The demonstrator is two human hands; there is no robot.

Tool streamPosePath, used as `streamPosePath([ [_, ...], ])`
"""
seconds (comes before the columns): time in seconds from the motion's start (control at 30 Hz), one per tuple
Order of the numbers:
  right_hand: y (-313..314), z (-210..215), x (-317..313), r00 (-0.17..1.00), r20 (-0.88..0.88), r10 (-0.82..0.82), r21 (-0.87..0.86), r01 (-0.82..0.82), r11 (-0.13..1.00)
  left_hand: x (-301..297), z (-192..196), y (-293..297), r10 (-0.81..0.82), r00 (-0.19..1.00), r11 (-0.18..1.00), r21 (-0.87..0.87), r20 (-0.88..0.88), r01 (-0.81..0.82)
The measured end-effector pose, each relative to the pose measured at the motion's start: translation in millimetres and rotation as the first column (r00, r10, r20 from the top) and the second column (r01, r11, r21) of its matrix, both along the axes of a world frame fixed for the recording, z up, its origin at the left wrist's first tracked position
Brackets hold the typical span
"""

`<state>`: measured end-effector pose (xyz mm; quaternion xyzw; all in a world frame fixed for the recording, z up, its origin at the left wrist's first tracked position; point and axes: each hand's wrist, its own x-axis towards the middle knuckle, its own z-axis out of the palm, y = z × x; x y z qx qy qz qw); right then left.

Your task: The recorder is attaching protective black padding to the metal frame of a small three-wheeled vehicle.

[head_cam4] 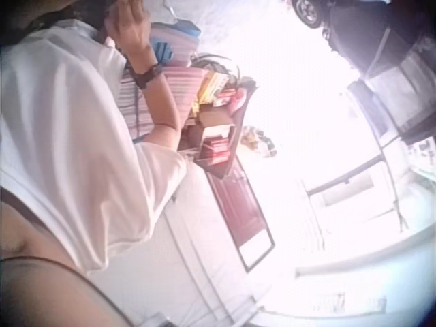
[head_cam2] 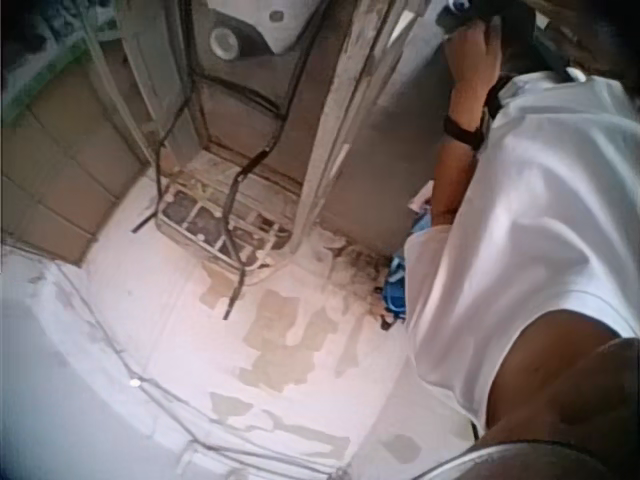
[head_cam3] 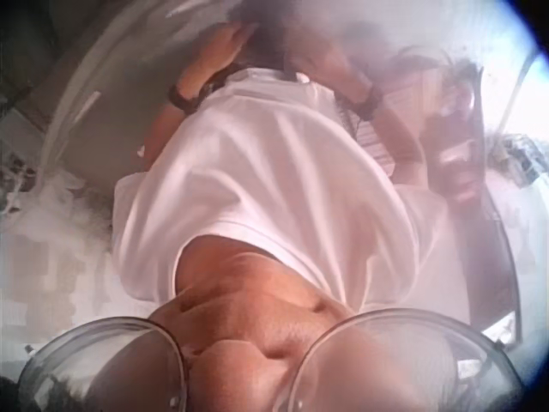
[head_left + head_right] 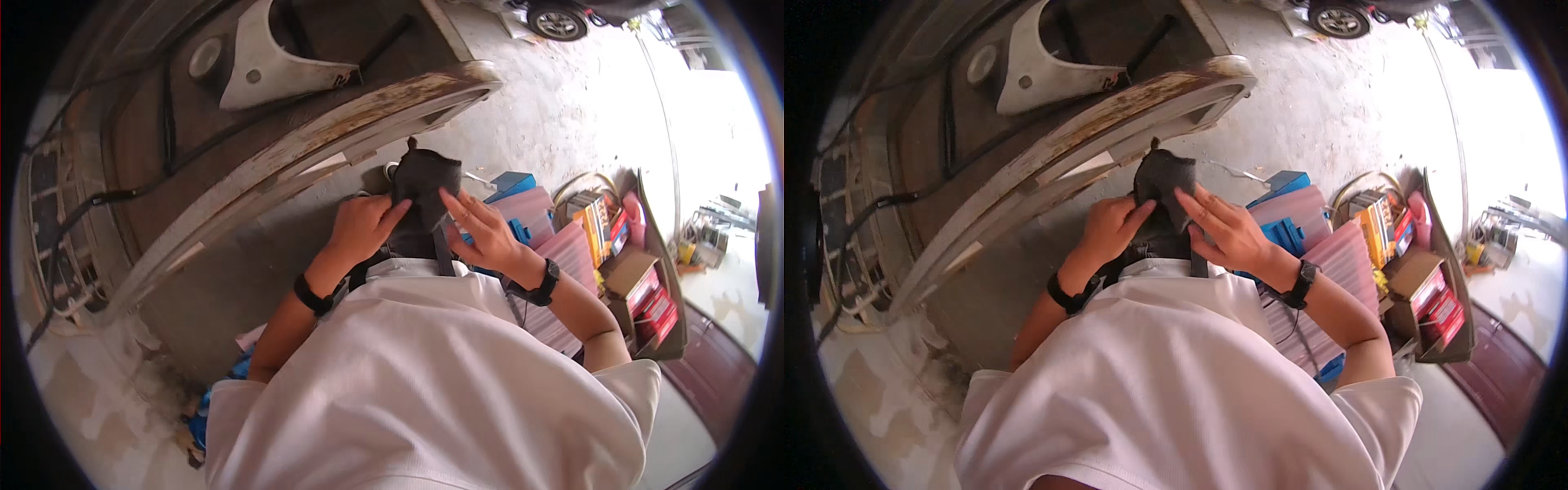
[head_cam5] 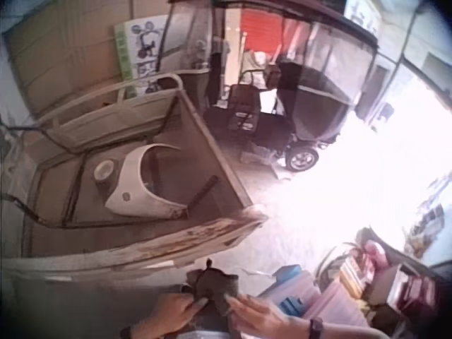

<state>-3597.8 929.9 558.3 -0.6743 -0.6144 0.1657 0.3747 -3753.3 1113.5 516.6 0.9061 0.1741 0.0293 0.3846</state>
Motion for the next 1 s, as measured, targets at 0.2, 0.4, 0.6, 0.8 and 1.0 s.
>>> streamPosePath([
  [0.2,-13,-12,-7,0.977,0.128,-0.173,-0.028,0.178,0.984,6,14,12,0.177,0.978,0.975,0.116,0.109,-0.189],
  [0.4,44,-35,-1,0.96,0.051,-0.275,-0.065,0.278,0.958,33,-21,32,0.52,0.848,0.847,-0.191,0.103,-0.497],
  [0.6,122,-78,23,0.89,0.245,-0.384,0.064,0.38,0.923,58,-56,47,0.514,0.809,0.851,-0.056,0.285,-0.522],
  [0.8,142,-91,25,0.833,0.359,-0.421,0.053,0.433,0.9,69,-41,45,0.334,0.835,0.858,0.227,0.436,-0.462],
  [1.0,163,-106,21,0.891,0.454,0.032,-0.322,0.131,0.938,65,-69,54,0.261,0.962,0.848,0.459,0.075,-0.266],
])
